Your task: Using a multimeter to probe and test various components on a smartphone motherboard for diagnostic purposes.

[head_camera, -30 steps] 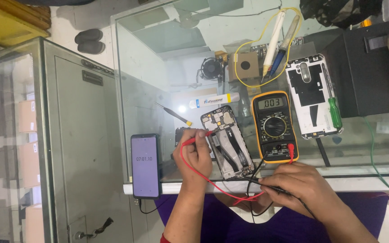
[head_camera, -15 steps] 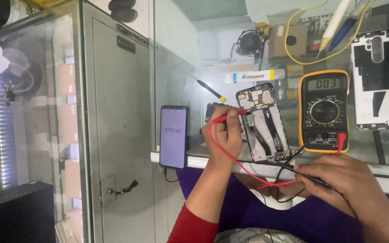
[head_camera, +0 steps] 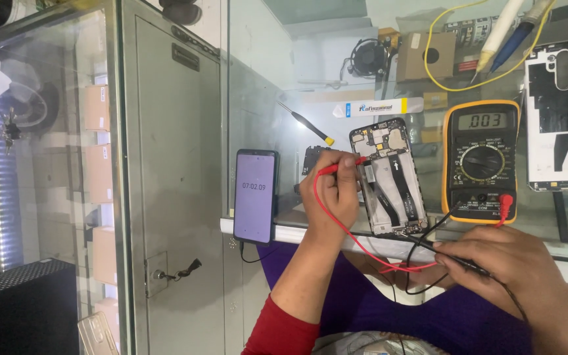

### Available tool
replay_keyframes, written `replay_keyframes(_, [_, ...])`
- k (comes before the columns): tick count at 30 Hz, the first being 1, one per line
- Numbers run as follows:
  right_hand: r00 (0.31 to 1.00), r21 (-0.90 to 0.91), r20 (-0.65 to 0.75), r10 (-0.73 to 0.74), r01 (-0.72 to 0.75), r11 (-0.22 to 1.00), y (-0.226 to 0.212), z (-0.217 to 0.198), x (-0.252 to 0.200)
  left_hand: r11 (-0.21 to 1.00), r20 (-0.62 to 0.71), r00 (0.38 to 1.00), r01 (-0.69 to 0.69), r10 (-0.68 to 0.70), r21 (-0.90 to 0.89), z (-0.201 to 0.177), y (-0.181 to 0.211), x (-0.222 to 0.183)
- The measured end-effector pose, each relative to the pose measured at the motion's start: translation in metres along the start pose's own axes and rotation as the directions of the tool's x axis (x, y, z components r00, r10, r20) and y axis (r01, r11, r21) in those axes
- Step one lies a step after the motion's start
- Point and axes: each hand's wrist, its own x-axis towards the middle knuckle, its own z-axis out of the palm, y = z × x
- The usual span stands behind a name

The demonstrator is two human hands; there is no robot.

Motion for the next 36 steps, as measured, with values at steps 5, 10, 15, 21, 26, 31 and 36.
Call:
replay_keyframes(5, [0.999, -0.001, -0.009, -0.043, 0.043, 0.999, 0.004, 0.001, -0.001, 0.997, 0.011, 1.000, 0.001, -0.001, 0.083, 0.001, -0.003, 0.000])
replay_keyframes(10, [0.998, 0.006, -0.032, -0.048, 0.048, 0.999, 0.001, 0.000, 0.001, 0.995, 0.009, 1.000, -0.006, 0.005, 0.097, 0.001, -0.004, 0.000])
replay_keyframes(15, [0.999, 0.001, 0.002, -0.040, 0.040, 0.999, 0.007, 0.003, -0.001, 0.995, 0.011, 1.000, -0.015, 0.014, 0.094, 0.001, -0.003, 0.001])
replay_keyframes(21, [0.993, 0.040, -0.072, -0.094, 0.098, 0.994, -0.004, -0.004, 0.006, 0.994, 0.013, 1.000, -0.013, 0.012, 0.105, 0.001, -0.004, 0.002])
replay_keyframes(26, [0.995, 0.031, -0.048, -0.083, 0.085, 0.996, 0.002, 0.000, 0.002, 0.996, 0.009, 1.000, -0.025, 0.024, 0.085, 0.001, -0.002, 0.002])
replay_keyframes(31, [0.993, 0.042, -0.062, -0.101, 0.103, 0.994, -0.003, -0.004, 0.006, 0.996, 0.008, 0.999, -0.037, 0.036, 0.081, -0.001, 0.000, 0.002])
replay_keyframes(36, [0.988, 0.127, -0.078, -0.134, 0.143, 0.982, -0.011, -0.011, 0.015, 0.994, 0.009, 1.000, -0.015, 0.014, 0.111, 0.000, 0.005, 0.005])
